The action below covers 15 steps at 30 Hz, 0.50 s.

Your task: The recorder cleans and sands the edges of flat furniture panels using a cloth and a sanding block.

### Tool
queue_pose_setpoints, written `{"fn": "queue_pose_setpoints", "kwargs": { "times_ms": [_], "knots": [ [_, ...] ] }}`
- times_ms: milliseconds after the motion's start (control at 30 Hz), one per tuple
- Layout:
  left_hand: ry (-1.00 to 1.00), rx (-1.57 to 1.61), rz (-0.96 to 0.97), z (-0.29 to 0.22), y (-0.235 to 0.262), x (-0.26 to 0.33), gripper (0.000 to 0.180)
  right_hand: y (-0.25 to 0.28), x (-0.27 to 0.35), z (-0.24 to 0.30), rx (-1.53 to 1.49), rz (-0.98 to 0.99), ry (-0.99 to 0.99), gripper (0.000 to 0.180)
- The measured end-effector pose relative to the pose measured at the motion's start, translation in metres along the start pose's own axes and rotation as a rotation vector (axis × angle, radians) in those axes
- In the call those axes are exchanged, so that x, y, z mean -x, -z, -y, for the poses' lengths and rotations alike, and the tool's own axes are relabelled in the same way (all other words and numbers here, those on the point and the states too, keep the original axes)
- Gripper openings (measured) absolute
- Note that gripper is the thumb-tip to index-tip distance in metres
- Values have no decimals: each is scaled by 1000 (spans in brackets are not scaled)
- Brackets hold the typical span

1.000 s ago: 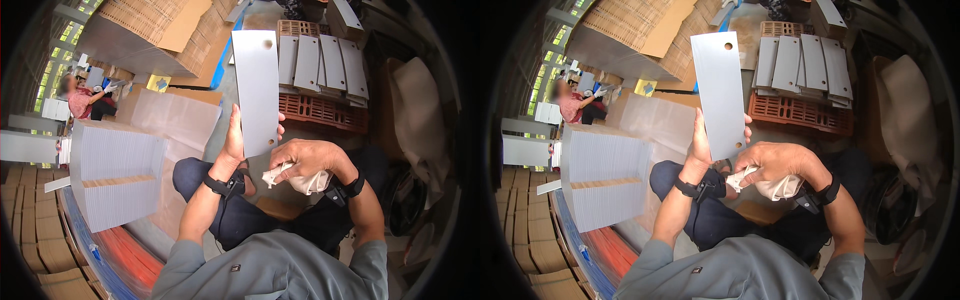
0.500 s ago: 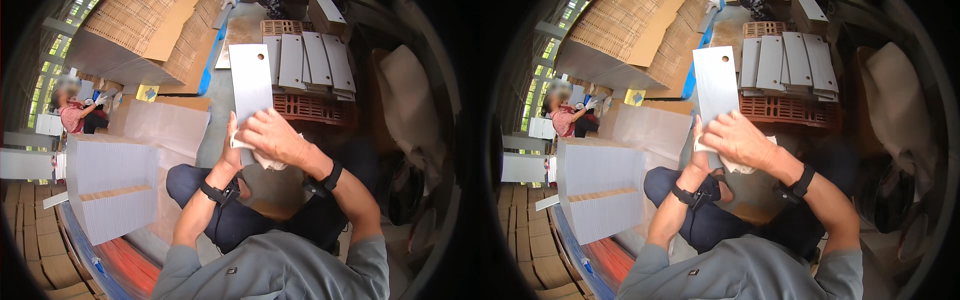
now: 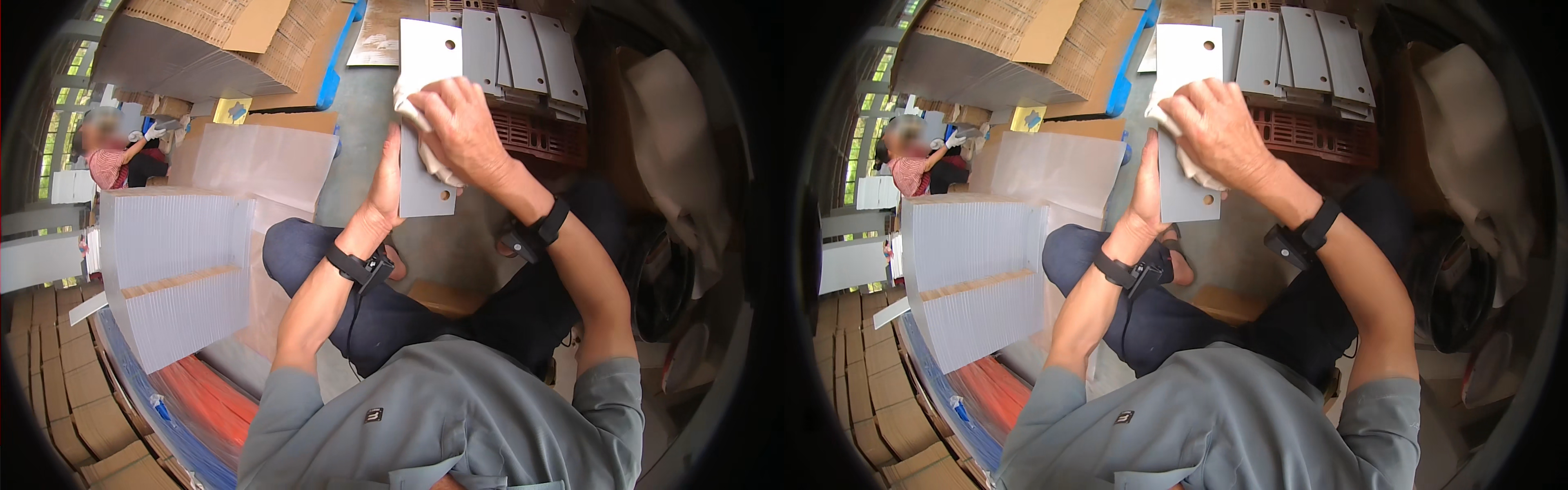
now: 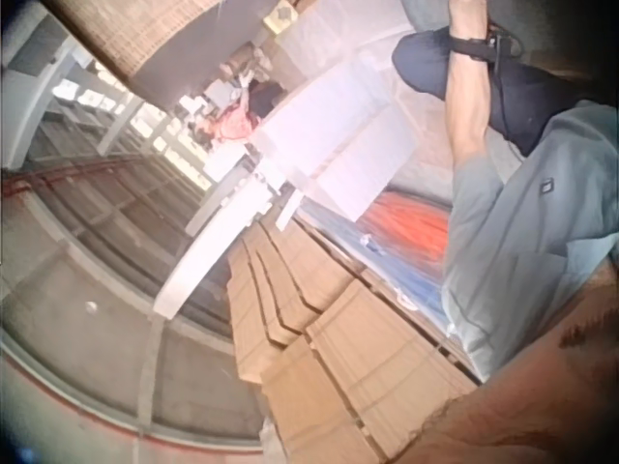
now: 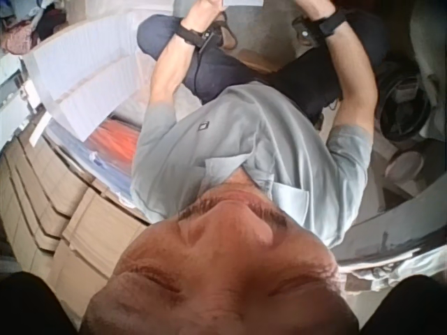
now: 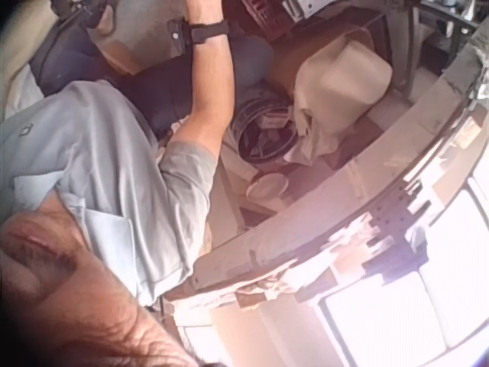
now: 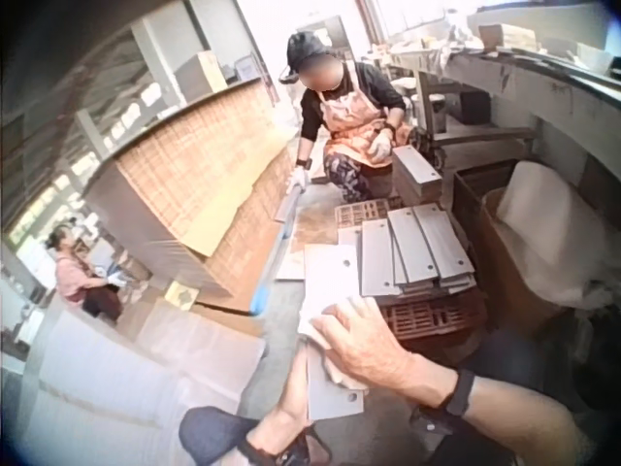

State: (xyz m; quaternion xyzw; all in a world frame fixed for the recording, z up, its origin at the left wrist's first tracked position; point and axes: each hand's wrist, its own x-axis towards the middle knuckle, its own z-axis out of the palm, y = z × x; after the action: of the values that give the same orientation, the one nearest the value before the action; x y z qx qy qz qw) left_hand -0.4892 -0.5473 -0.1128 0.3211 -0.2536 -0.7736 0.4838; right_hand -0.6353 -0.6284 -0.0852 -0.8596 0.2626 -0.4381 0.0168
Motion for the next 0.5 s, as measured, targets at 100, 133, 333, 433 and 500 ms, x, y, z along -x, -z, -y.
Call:
{"fn": "queue_pose_setpoints", "kwargs": {
  "times_ms": [100, 133, 333, 433, 500],
  "knots": [
    [-171, 182, -240, -6, 9, 0, 81, -11, 41, 44, -145, 212, 164, 16],
    [-181, 46, 1, -13, 28, 3, 83, -7, 49, 53, -296, 288, 245, 14],
    [-291, 223, 29, -38, 12, 17, 87, 5, 83, 63, -521, 538, 372, 19],
    [-299, 197, 58, -41, 15, 17, 87, 13, 78, 51, -580, 510, 301, 26],
    [-307, 182, 56, -40, 18, 16, 87, 15, 67, 45, -604, 419, 214, 31]
  ]
}}
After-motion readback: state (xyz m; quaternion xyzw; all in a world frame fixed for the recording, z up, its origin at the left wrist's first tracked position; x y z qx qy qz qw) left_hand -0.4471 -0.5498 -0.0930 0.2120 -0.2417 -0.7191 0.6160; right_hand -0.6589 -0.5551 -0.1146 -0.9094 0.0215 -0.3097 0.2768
